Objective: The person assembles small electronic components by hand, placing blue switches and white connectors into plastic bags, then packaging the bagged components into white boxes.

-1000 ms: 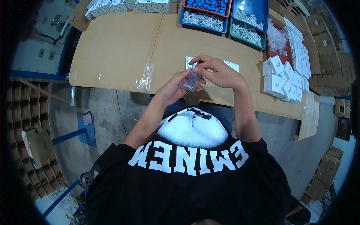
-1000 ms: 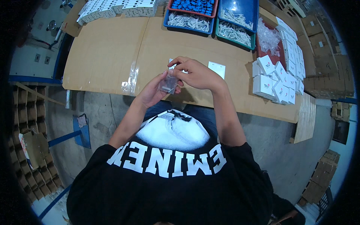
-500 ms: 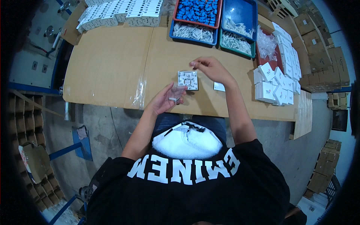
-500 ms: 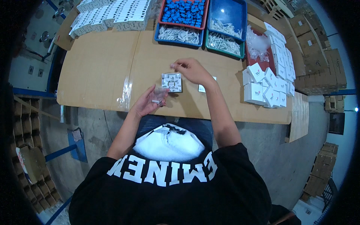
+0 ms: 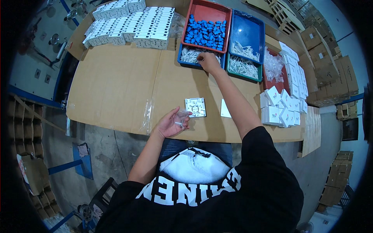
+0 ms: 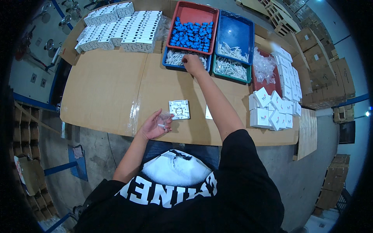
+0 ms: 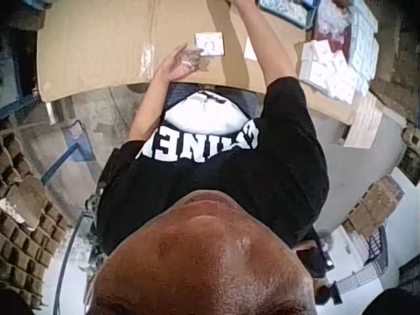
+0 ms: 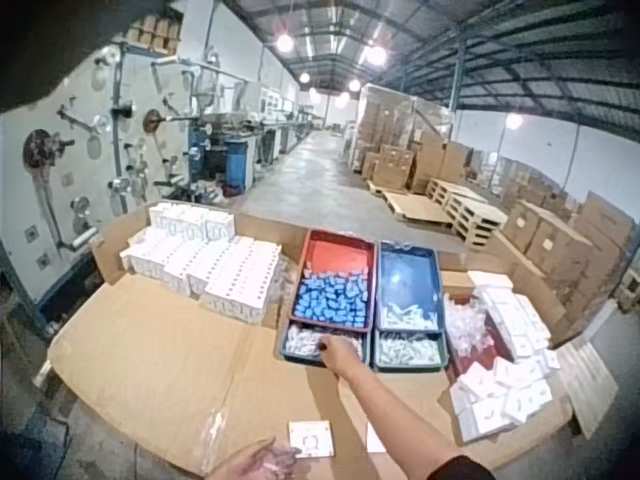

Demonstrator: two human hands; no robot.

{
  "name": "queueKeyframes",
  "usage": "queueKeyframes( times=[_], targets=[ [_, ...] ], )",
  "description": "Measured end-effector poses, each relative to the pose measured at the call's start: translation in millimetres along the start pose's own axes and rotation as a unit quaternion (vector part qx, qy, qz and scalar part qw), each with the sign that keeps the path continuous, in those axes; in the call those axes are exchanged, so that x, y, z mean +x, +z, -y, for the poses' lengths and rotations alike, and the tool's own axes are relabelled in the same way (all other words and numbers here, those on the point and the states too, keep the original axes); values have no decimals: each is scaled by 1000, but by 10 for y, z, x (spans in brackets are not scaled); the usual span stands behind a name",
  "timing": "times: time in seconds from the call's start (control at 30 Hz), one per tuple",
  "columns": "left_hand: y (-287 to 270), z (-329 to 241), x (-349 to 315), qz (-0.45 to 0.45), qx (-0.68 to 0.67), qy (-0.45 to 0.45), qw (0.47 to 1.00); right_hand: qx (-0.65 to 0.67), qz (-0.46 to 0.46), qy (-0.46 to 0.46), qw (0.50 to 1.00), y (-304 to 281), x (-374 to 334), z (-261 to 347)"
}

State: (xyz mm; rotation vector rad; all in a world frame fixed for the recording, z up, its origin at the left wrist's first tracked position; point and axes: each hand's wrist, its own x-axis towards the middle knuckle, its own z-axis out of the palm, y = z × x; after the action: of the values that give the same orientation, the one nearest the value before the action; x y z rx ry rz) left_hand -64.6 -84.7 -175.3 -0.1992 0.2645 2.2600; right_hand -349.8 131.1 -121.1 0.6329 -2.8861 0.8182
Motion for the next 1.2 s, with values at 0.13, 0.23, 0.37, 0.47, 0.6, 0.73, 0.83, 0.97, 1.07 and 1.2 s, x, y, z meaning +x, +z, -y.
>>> queueKeyframes(
  times=[0.13,0.23,0.37,0.47,0.6,0.73,0.83,0.97,1.07,1.2],
  targets=[
    [20,3,-13,2,-13,-5,1000,-33,31,-8,999,38,65,1],
    [35,11,-30,8,-15,-5,1000,-4,29,-45,999,-52,-10,-44],
    [-13,22,29,11,-29,-5,999,54,-33,-32,997,-288,-206,-179],
    [-92,-1,5,34,-37,-1,999,176,14,22,984,-554,-648,398],
    [8,-19,10,58,-18,-3,998,281,199,-4,939,-669,-1433,990],
    [-73,24,-1,43,38,24,998,197,243,-25,950,-615,-1802,1357],
    [-103,68,-7,52,59,29,996,127,218,-42,967,-547,-1878,1430],
    [-108,90,-28,52,63,32,996,96,231,-45,967,-582,-1875,1477],
    [-101,96,-49,55,73,36,995,192,258,-46,946,-457,-1853,1421],
    [-54,81,-48,63,57,42,996,234,296,-24,926,-468,-1875,1451]
  ],
)
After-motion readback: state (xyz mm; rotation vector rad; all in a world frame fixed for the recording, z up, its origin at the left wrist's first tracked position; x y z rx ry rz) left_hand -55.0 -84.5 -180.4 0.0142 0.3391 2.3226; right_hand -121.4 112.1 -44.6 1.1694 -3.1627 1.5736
